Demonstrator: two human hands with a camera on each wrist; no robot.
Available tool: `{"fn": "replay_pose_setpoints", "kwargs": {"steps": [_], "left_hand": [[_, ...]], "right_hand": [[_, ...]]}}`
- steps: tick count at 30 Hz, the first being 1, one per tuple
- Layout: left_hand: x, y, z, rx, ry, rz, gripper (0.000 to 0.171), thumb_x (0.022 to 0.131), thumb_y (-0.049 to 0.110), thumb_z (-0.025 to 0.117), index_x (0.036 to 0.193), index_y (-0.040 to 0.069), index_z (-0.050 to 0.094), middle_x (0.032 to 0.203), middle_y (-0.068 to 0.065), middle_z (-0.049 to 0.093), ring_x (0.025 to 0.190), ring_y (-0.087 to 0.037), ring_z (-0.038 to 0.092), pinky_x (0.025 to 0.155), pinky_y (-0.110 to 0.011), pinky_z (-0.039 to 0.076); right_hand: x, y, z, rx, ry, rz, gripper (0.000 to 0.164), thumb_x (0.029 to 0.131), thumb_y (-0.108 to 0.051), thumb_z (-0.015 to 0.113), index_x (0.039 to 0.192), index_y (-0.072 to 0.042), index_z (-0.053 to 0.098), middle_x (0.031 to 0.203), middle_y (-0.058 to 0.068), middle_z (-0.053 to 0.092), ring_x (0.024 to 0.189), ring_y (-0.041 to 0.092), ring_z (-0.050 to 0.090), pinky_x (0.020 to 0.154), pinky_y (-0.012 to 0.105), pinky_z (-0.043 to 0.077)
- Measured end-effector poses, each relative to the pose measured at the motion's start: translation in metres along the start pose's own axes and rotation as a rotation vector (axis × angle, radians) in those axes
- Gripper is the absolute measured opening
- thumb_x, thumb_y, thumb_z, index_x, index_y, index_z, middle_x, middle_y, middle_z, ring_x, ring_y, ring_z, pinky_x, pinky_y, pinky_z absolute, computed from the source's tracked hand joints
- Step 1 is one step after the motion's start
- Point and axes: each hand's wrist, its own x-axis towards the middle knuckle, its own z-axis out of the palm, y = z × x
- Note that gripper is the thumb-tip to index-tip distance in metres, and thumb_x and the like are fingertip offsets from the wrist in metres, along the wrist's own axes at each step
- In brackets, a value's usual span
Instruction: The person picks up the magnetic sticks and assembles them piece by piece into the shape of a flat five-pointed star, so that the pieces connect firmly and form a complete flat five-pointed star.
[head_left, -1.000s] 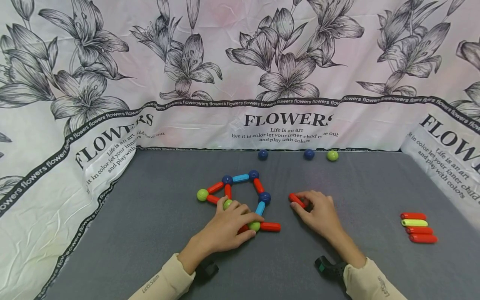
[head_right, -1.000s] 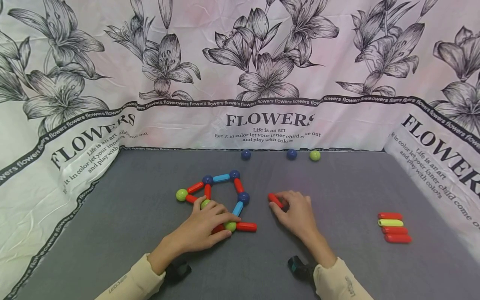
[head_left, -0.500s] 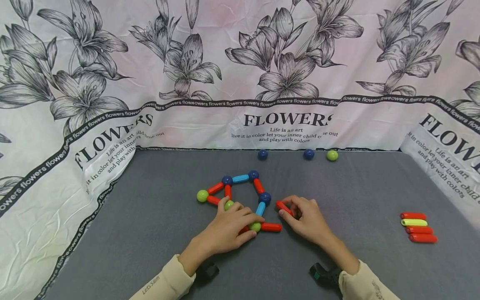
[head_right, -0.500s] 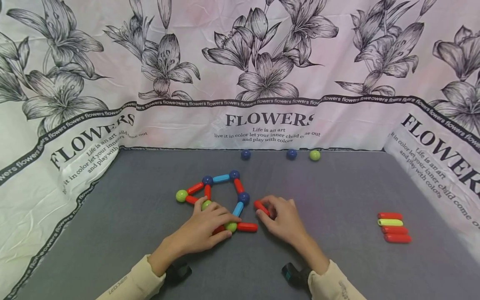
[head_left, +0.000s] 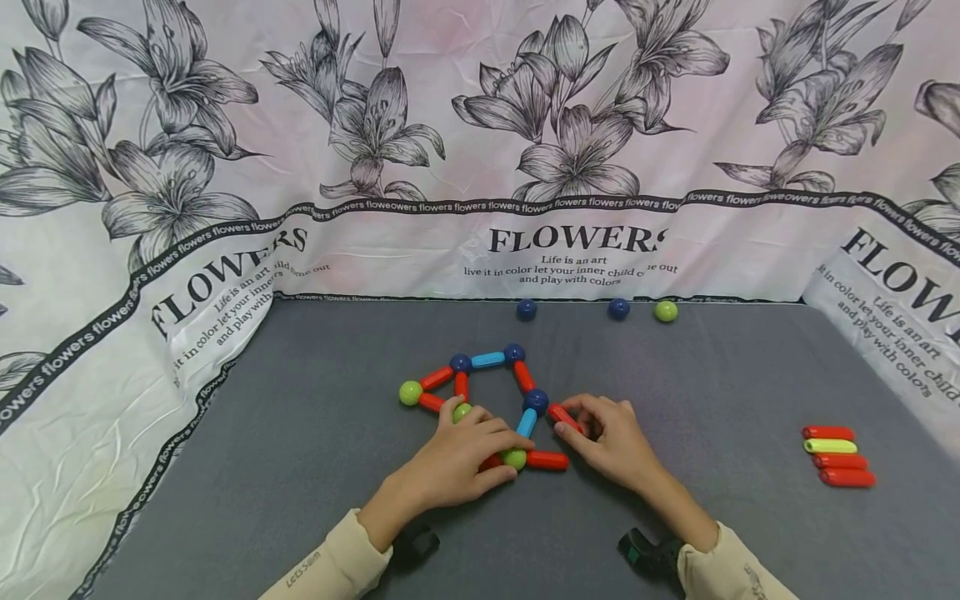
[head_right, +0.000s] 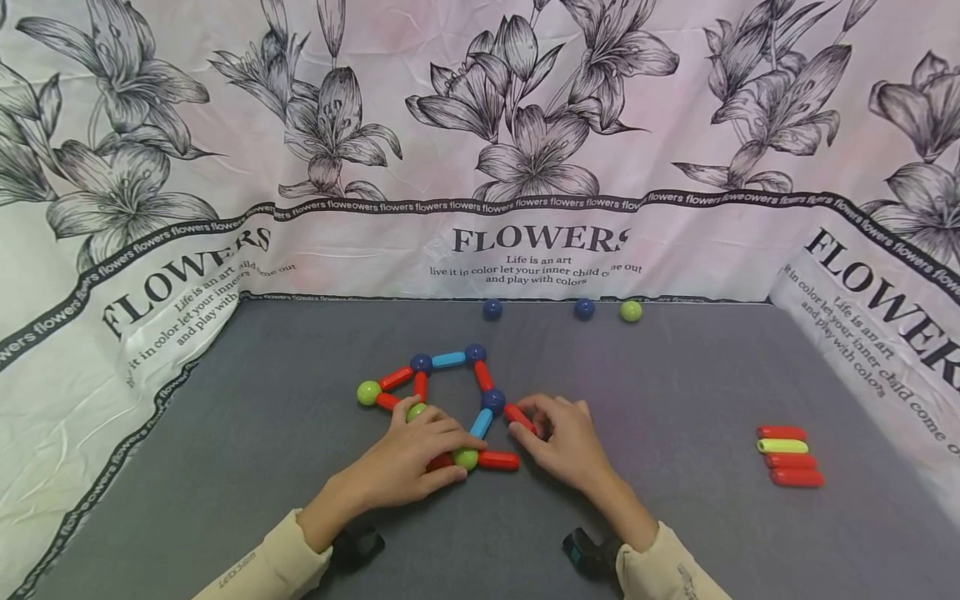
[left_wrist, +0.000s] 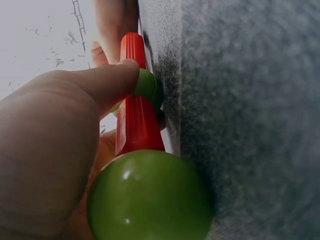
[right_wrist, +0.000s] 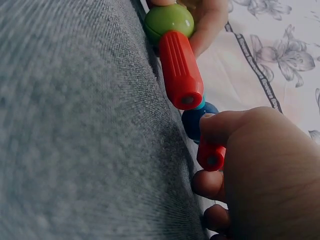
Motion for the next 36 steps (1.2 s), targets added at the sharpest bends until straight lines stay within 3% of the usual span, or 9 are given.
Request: {"fn": "replay_pose_setpoints", "kwargs": {"steps": [13,31,36], "left_hand": [[0.0004,-0.0085,0.0022,-0.198,0.007,-0.018,0.038,0.093,0.036,0.074,0.131,0.037,0.067,0.122,0.022,0.068,0.110,-0.005,0.048,0.116,-0.063,0.010],[0.0010,-0.0079,0.0030,-0.222,0.004,-0.047,0.037,0.094,0.038,0.074,0.130,0.037,0.067,0.120,0.021,0.068,0.110,-0.005,0.047,0.118,-0.063,0.006],[0.0014,-0.0080,0.0026,-0.211,-0.003,-0.057,0.037,0.094,0.039,0.073,0.130,0.038,0.067,0.122,0.021,0.068,0.111,-0.006,0.047,0.118,-0.062,0.006]], "right_hand": [[0.0001,-0.0002,-0.0008,0.017,-0.016,0.002,0.021,0.087,-0.021,0.082,0.107,-0.022,0.074,0.066,-0.015,0.050,0.062,0.003,0.044,0.071,0.029,0.022],[-0.0002,0.0044,0.0008,0.108,-0.059,-0.084,0.031,0.086,-0.017,0.082,0.114,-0.017,0.070,0.067,-0.016,0.053,0.051,-0.004,0.046,0.072,0.027,0.029],[-0.0003,0.0028,-0.0018,0.069,-0.101,-0.092,0.049,0.085,-0.028,0.082,0.131,-0.020,0.066,0.074,-0.011,0.051,0.061,0.000,0.042,0.072,0.030,0.023]]}}
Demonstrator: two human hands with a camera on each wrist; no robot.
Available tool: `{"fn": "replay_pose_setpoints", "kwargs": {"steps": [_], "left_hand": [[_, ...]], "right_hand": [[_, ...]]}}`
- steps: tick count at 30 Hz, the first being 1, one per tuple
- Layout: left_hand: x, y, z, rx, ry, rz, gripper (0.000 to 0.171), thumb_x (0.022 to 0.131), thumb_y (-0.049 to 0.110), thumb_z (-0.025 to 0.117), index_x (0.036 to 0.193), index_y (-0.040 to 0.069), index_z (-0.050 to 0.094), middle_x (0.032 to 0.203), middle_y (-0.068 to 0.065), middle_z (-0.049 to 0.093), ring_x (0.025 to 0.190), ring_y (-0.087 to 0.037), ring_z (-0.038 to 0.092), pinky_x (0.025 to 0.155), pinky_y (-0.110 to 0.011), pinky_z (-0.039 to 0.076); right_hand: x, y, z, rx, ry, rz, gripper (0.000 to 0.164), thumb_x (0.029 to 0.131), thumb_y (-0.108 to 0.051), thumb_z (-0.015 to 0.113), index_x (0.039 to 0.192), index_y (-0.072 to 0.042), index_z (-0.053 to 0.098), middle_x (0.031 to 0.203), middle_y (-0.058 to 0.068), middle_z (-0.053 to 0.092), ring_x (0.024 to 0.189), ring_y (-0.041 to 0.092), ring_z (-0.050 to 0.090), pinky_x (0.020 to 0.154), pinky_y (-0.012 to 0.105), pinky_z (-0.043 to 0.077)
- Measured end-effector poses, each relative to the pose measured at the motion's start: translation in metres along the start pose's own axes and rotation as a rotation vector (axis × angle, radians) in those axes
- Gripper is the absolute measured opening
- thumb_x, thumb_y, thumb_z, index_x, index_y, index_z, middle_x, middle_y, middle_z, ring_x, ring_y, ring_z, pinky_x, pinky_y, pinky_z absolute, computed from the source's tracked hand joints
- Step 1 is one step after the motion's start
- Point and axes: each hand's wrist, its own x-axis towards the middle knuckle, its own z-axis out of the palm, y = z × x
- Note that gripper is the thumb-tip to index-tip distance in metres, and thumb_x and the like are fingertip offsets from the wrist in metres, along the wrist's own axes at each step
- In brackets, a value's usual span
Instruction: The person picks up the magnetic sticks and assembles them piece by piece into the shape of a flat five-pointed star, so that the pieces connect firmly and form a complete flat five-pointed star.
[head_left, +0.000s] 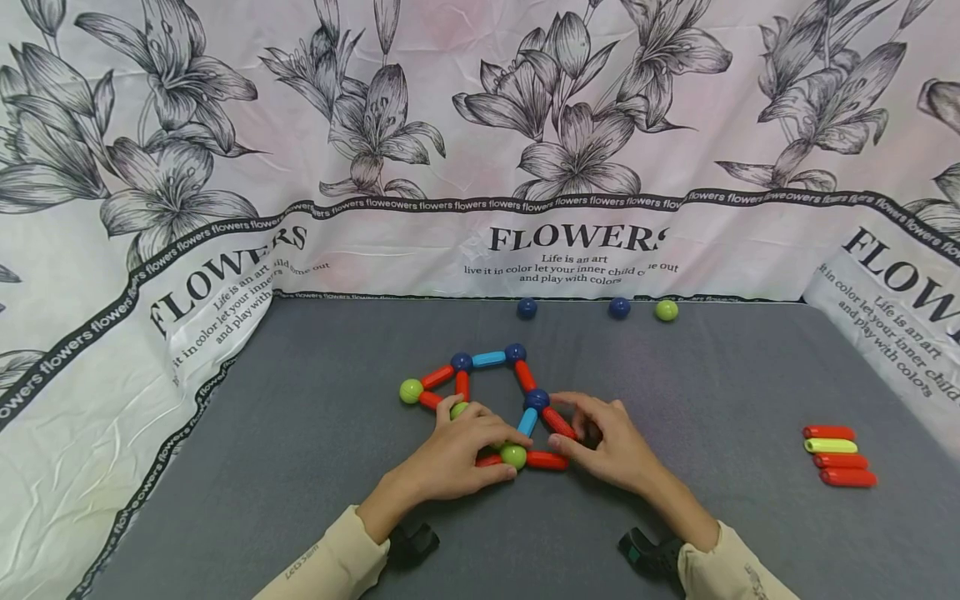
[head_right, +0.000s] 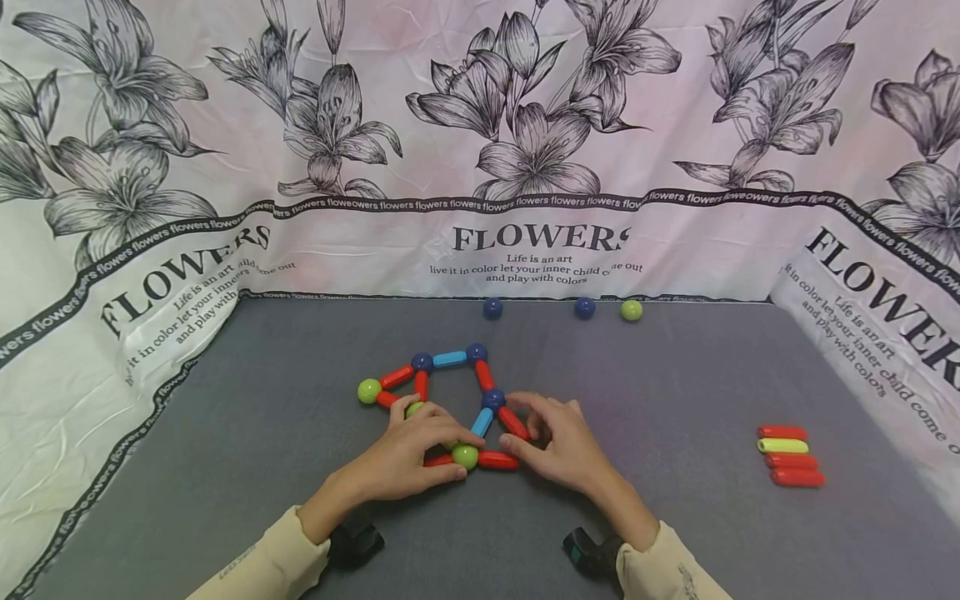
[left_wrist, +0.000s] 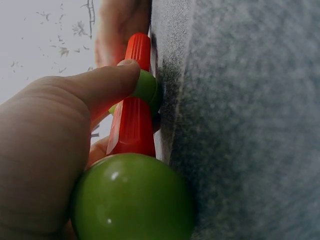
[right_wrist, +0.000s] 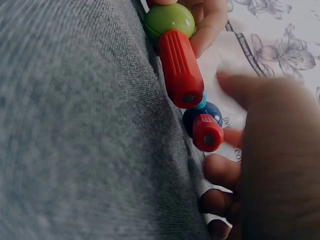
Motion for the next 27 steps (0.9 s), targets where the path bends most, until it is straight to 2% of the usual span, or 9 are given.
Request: {"fn": "replay_pose_setpoints", "kwargs": {"steps": [3,6,9,13,18,22,27], "left_hand": [[0.0007,0.0003,-0.0007,0.013,0.000,-0.008,0.036,0.094,0.039,0.073,0.130,0.037,0.068,0.123,0.020,0.068,0.112,-0.007,0.048,0.118,-0.062,0.007],[0.0008,0.0006,-0.0013,0.025,0.001,-0.017,0.037,0.094,0.039,0.073,0.130,0.037,0.068,0.124,0.020,0.069,0.112,-0.007,0.048,0.118,-0.062,0.007],[0.0006,0.0005,-0.0013,0.031,0.003,-0.025,0.037,0.093,0.039,0.074,0.129,0.038,0.068,0.123,0.020,0.069,0.112,-0.007,0.048,0.118,-0.062,0.008],[0.0006,0.0004,-0.0009,0.030,0.007,-0.024,0.036,0.093,0.039,0.074,0.129,0.038,0.068,0.122,0.019,0.069,0.113,-0.007,0.048,0.118,-0.062,0.007],[0.0008,0.0003,-0.0010,0.023,0.007,-0.024,0.037,0.093,0.038,0.074,0.129,0.038,0.068,0.122,0.019,0.069,0.113,-0.008,0.048,0.118,-0.061,0.007],[0.0010,-0.0003,-0.0015,0.019,0.005,-0.024,0.037,0.093,0.038,0.074,0.129,0.038,0.068,0.123,0.019,0.069,0.114,-0.008,0.048,0.118,-0.061,0.007],[0.0006,-0.0024,-0.0025,0.009,0.002,-0.036,0.038,0.093,0.039,0.074,0.130,0.038,0.067,0.124,0.020,0.068,0.114,-0.008,0.048,0.118,-0.061,0.006]], "right_hand": [[-0.0002,-0.0006,-0.0010,-0.029,-0.045,-0.015,0.068,0.079,-0.040,0.087,0.140,-0.027,0.061,0.085,-0.007,0.047,0.073,0.005,0.039,0.072,0.031,0.020],[-0.0014,-0.0011,-0.0009,-0.040,-0.093,-0.037,0.076,0.071,-0.049,0.090,0.139,-0.032,0.061,0.094,-0.009,0.046,0.083,0.006,0.038,0.075,0.032,0.019],[-0.0024,-0.0012,-0.0004,-0.044,-0.122,-0.057,0.068,0.069,-0.050,0.092,0.130,-0.033,0.065,0.099,-0.013,0.049,0.088,0.006,0.039,0.076,0.033,0.018],[-0.0025,-0.0005,0.0002,-0.047,-0.119,-0.078,0.048,0.074,-0.041,0.091,0.116,-0.033,0.070,0.094,-0.015,0.052,0.086,0.006,0.040,0.076,0.032,0.018],[-0.0020,0.0006,0.0002,-0.029,-0.104,-0.097,0.042,0.076,-0.035,0.090,0.113,-0.032,0.071,0.091,-0.014,0.052,0.082,0.006,0.042,0.074,0.031,0.018],[-0.0016,0.0010,-0.0002,-0.019,-0.108,-0.094,0.045,0.077,-0.036,0.090,0.118,-0.032,0.071,0.092,-0.014,0.053,0.080,0.005,0.042,0.073,0.032,0.018],[-0.0012,0.0010,0.0003,-0.029,-0.101,-0.063,0.071,0.076,-0.039,0.090,0.139,-0.027,0.060,0.093,-0.012,0.052,0.081,0.006,0.042,0.074,0.032,0.018]]}}
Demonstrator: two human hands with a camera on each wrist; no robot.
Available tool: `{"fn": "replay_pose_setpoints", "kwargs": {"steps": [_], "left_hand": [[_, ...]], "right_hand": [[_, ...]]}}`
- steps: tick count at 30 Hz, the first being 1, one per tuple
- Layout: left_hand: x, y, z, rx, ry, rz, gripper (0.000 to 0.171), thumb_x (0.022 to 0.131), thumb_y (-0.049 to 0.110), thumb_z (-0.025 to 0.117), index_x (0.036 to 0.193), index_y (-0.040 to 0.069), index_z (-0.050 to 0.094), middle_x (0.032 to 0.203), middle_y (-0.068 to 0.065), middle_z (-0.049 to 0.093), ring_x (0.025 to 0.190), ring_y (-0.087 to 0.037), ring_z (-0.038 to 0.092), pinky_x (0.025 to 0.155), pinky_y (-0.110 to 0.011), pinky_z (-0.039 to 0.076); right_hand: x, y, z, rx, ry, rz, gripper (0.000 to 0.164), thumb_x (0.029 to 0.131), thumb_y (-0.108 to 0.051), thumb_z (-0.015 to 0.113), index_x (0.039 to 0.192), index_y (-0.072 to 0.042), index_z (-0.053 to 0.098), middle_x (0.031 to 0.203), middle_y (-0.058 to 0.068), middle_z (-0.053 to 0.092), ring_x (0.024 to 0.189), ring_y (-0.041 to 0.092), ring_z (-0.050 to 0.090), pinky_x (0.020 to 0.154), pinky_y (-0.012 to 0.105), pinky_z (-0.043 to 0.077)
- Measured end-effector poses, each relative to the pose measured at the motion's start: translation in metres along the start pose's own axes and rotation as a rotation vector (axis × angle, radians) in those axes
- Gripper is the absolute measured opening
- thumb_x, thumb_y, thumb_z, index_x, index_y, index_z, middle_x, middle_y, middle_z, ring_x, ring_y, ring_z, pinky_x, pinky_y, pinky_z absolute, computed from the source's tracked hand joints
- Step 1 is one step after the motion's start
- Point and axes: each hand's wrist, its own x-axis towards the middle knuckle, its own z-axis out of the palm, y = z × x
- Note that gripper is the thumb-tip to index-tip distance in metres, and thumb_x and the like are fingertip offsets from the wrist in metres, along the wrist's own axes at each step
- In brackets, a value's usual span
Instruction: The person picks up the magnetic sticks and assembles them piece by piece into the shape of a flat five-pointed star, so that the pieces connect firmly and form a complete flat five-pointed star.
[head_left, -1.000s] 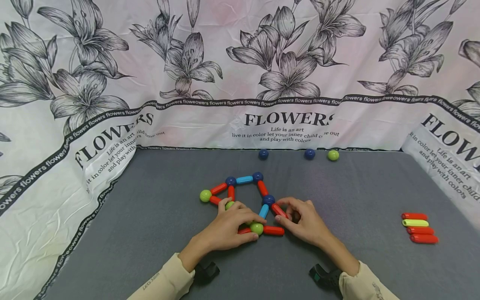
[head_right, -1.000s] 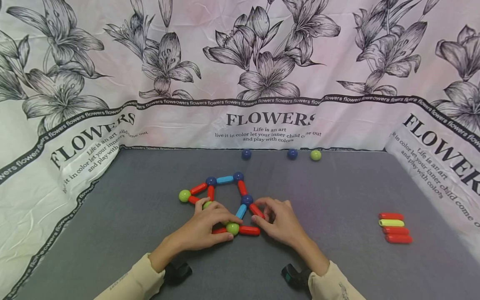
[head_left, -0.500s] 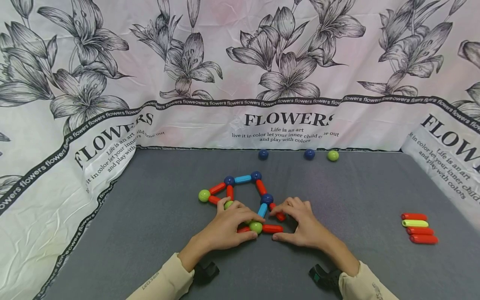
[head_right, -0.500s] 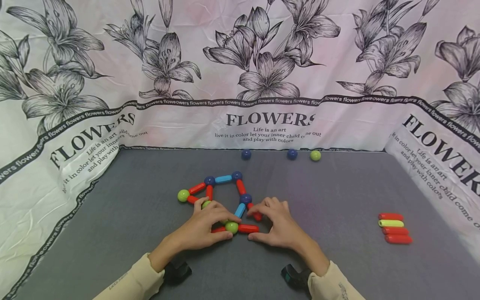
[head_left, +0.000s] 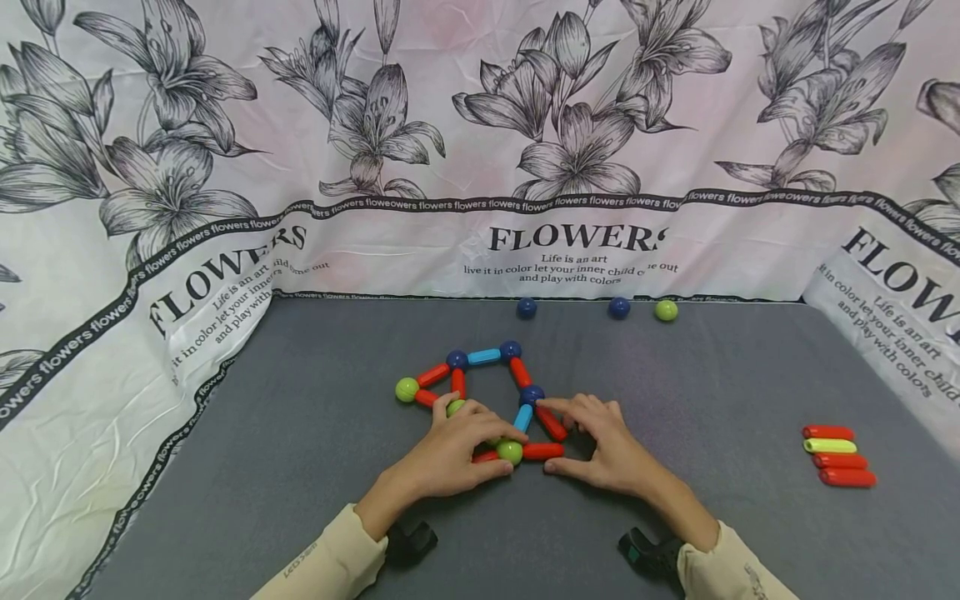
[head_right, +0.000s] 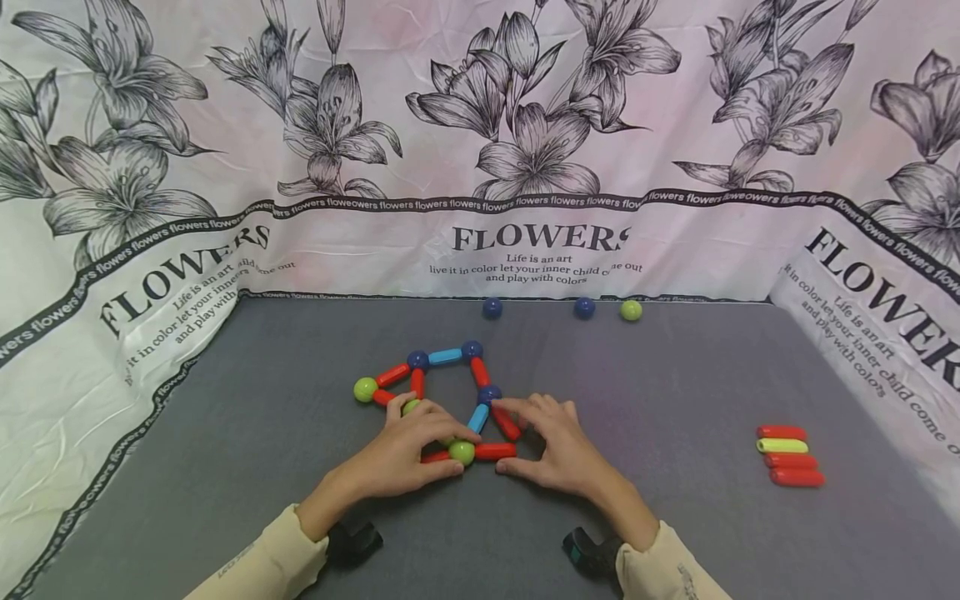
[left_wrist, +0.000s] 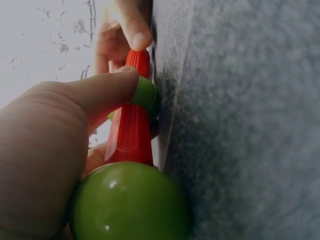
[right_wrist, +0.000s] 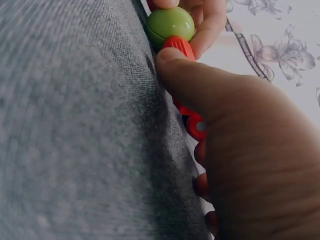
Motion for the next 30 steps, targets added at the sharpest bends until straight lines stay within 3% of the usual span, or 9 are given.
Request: {"fn": "replay_pose_setpoints", "kwargs": {"steps": [4,8,11,17,30], "left_hand": [[0.000,-0.002,-0.001,-0.016,0.009,-0.033,0.048,0.091,0.038,0.076,0.136,0.030,0.061,0.120,0.016,0.068,0.115,-0.009,0.049,0.120,-0.060,0.006],[-0.001,-0.005,-0.003,0.037,0.028,-0.059,0.055,0.091,0.042,0.076,0.140,0.025,0.056,0.126,0.010,0.066,0.123,-0.014,0.049,0.120,-0.059,0.010],[-0.002,-0.006,-0.003,0.110,0.040,-0.063,0.052,0.092,0.046,0.073,0.136,0.023,0.059,0.132,0.005,0.062,0.129,-0.019,0.048,0.119,-0.058,0.017],[-0.002,-0.006,-0.005,0.184,0.032,-0.052,0.036,0.092,0.050,0.071,0.118,0.024,0.068,0.118,0.005,0.063,0.123,-0.020,0.050,0.116,-0.058,0.022],[-0.003,-0.001,-0.008,0.185,0.011,-0.047,0.032,0.093,0.049,0.071,0.114,0.025,0.068,0.116,0.007,0.062,0.119,-0.018,0.051,0.116,-0.059,0.023]], "right_hand": [[0.001,0.000,0.001,-0.005,0.039,0.057,0.078,0.077,-0.039,0.088,0.145,-0.021,0.054,0.101,-0.008,0.057,0.089,0.010,0.043,0.076,0.033,0.019],[0.001,0.001,0.001,-0.018,0.094,0.103,0.067,0.082,-0.036,0.083,0.140,-0.015,0.059,0.119,0.000,0.064,0.105,0.015,0.045,0.080,0.036,0.021],[0.001,0.003,0.000,-0.026,0.158,0.145,0.053,0.087,-0.031,0.079,0.135,-0.012,0.063,0.126,0.005,0.065,0.112,0.019,0.046,0.082,0.038,0.022],[0.002,0.003,-0.003,-0.045,0.294,0.248,0.034,0.092,-0.023,0.075,0.122,-0.007,0.070,0.122,0.011,0.069,0.109,0.025,0.049,0.081,0.039,0.021],[0.011,0.007,-0.005,-0.058,0.285,0.362,0.034,0.090,-0.022,0.077,0.120,-0.009,0.071,0.122,0.014,0.069,0.111,0.032,0.049,0.084,0.045,0.023]]}}
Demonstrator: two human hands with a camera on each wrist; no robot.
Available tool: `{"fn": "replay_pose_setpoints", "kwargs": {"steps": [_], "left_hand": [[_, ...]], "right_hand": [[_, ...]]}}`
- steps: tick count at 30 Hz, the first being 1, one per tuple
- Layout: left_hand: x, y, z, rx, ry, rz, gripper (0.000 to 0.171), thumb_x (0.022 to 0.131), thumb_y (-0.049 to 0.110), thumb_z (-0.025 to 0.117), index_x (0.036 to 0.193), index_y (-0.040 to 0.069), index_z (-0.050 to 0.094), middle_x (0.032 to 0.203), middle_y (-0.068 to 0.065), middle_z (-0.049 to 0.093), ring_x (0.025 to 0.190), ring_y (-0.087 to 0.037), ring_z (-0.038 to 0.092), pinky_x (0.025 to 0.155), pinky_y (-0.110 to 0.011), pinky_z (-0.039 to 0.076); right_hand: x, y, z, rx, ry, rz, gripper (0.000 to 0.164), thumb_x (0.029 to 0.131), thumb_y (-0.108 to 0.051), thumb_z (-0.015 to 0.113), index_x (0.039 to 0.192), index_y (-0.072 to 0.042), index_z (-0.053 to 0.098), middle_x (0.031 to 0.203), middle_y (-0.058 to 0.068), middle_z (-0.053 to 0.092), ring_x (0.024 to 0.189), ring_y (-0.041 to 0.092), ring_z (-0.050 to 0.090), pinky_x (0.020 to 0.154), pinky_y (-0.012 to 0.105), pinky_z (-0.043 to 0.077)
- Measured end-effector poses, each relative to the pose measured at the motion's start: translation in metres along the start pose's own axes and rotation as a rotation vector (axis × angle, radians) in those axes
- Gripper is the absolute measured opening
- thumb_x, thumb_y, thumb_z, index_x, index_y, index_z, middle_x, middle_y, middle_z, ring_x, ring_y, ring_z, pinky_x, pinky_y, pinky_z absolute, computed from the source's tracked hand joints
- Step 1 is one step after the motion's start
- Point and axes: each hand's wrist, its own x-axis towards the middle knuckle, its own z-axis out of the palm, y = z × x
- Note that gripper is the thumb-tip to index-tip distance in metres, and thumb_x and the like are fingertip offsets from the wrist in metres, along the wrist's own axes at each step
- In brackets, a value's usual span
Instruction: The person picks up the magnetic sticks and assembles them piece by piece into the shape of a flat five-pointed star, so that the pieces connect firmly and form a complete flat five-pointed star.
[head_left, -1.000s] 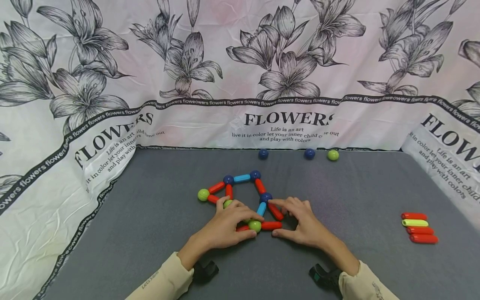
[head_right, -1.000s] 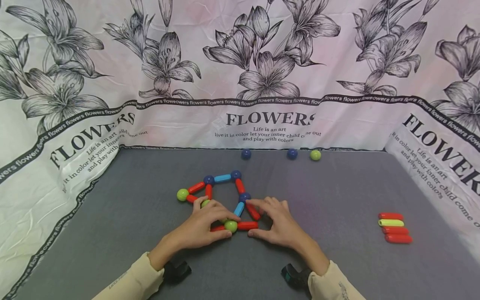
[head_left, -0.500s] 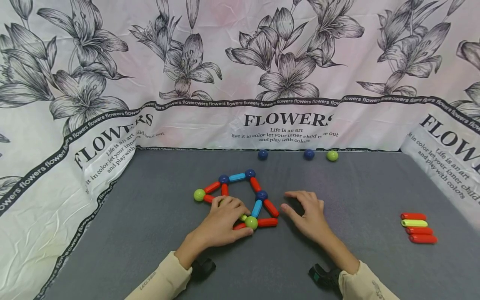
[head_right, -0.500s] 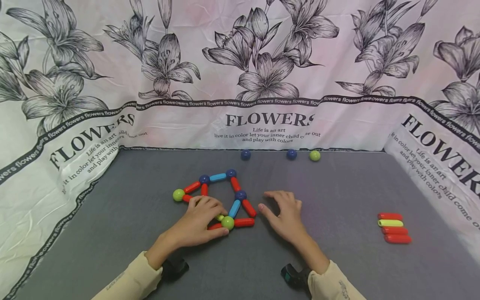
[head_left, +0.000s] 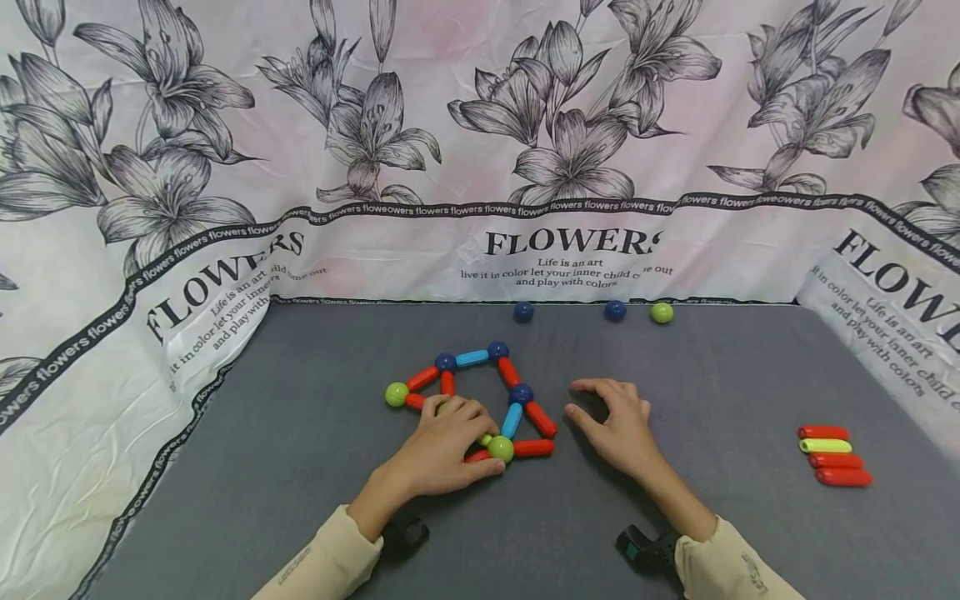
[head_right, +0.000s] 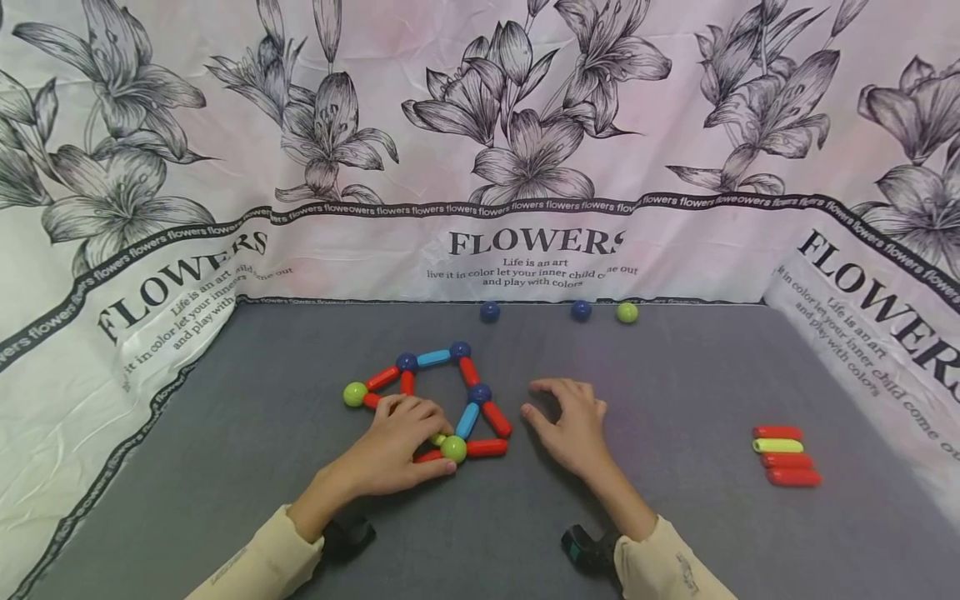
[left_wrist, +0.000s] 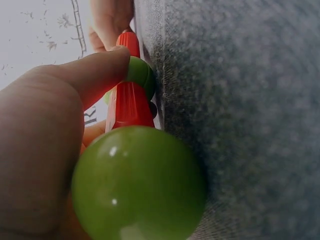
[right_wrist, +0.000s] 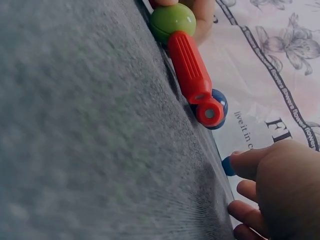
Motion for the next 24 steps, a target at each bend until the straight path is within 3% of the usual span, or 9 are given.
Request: {"fn": "replay_pose_setpoints", "kwargs": {"steps": [12,20,24], "left_hand": [[0.000,-0.003,0.001,-0.015,-0.005,0.003,0.032,0.093,0.050,0.070,0.113,0.025,0.068,0.116,0.007,0.061,0.116,-0.016,0.051,0.115,-0.058,0.023],[0.001,-0.008,0.002,-0.068,-0.017,-0.031,0.031,0.092,0.052,0.071,0.111,0.029,0.068,0.118,0.009,0.059,0.117,-0.013,0.048,0.116,-0.068,0.011],[0.001,-0.009,0.001,-0.080,-0.023,-0.024,0.031,0.092,0.052,0.071,0.111,0.029,0.068,0.119,0.008,0.059,0.121,-0.014,0.048,0.118,-0.069,0.009]], "right_hand": [[0.052,0.004,0.013,0.093,-0.056,0.134,0.041,0.092,-0.029,0.076,0.126,-0.008,0.067,0.125,0.015,0.068,0.108,0.031,0.050,0.088,0.044,0.023],[0.094,0.004,0.029,0.157,-0.061,0.147,0.045,0.094,-0.033,0.073,0.132,-0.010,0.065,0.124,0.016,0.070,0.112,0.033,0.058,0.098,0.051,0.026],[0.112,0.006,0.034,0.145,-0.085,0.151,0.054,0.095,-0.033,0.071,0.142,-0.011,0.057,0.129,0.018,0.068,0.114,0.035,0.056,0.100,0.054,0.026]]}}
